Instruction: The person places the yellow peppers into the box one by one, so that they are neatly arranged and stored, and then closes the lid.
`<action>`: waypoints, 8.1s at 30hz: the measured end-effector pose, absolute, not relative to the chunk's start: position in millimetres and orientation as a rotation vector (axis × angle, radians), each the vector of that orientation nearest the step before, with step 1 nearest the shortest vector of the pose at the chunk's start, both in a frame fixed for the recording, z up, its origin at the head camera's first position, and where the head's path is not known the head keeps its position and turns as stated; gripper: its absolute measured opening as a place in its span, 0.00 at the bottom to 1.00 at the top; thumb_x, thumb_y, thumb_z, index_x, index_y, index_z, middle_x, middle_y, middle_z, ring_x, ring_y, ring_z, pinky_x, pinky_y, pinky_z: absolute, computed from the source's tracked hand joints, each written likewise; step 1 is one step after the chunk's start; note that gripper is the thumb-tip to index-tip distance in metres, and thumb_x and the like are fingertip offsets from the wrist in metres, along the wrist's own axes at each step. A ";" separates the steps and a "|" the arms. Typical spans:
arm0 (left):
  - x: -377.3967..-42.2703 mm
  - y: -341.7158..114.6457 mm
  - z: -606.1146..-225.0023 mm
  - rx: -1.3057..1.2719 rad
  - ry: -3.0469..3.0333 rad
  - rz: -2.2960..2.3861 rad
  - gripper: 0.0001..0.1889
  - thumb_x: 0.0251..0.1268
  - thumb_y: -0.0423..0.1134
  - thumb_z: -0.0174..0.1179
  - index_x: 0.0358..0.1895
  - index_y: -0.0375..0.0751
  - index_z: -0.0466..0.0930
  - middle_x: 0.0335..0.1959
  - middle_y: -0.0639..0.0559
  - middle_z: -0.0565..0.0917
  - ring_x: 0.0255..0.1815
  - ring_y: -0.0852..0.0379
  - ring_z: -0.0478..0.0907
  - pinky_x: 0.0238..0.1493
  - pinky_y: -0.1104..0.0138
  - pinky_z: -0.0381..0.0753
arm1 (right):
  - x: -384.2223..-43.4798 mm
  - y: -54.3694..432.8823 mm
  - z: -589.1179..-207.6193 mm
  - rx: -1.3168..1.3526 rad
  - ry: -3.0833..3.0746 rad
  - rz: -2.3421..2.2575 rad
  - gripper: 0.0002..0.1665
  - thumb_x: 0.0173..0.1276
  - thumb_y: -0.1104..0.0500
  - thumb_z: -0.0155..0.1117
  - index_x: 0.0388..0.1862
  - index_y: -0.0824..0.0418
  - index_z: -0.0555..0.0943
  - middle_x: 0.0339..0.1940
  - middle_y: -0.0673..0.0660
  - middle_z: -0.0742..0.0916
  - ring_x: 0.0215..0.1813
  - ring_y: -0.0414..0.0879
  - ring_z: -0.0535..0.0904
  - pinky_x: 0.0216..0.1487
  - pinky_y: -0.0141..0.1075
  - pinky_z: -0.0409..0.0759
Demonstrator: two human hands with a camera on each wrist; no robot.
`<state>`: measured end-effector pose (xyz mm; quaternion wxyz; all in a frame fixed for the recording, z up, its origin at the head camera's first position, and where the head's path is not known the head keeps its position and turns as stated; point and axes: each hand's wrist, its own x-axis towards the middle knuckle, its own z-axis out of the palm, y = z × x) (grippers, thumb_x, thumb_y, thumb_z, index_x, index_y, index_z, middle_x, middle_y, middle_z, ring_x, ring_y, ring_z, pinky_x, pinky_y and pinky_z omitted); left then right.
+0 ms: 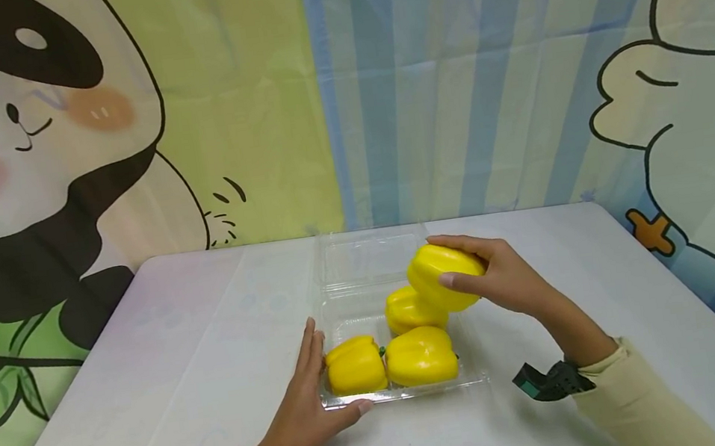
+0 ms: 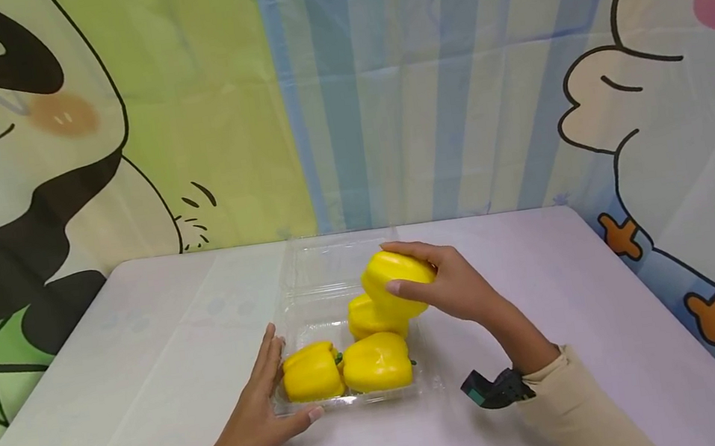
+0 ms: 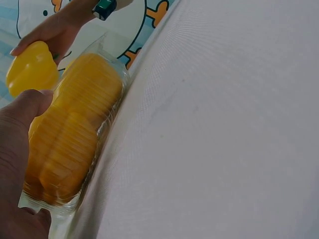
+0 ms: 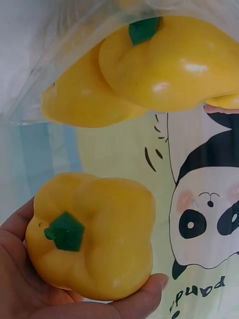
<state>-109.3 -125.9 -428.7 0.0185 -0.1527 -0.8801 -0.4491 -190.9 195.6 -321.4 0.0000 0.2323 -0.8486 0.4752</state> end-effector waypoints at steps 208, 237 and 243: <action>-108.0 -123.7 -428.1 -0.482 -2.731 -1.448 0.63 0.47 0.60 0.73 0.79 0.41 0.39 0.79 0.57 0.32 0.77 0.47 0.44 0.68 0.44 0.55 | -224.7 106.0 -339.2 1.180 -3.087 0.894 0.27 0.66 0.59 0.67 0.64 0.59 0.77 0.62 0.58 0.80 0.61 0.54 0.76 0.60 0.44 0.76; -106.5 -124.2 -427.7 -0.506 -2.706 -1.410 0.63 0.47 0.59 0.74 0.78 0.38 0.41 0.80 0.55 0.34 0.77 0.47 0.43 0.68 0.45 0.54 | -221.8 128.9 -337.2 1.233 -2.906 0.927 0.20 0.71 0.57 0.62 0.59 0.64 0.80 0.56 0.60 0.83 0.58 0.55 0.77 0.59 0.48 0.76; -106.7 -124.5 -427.5 -0.502 -2.703 -1.415 0.63 0.46 0.59 0.74 0.78 0.38 0.41 0.80 0.55 0.34 0.77 0.48 0.43 0.69 0.46 0.54 | -223.8 140.0 -338.4 1.154 -2.875 1.033 0.21 0.73 0.55 0.60 0.61 0.63 0.79 0.57 0.59 0.82 0.58 0.56 0.77 0.58 0.50 0.76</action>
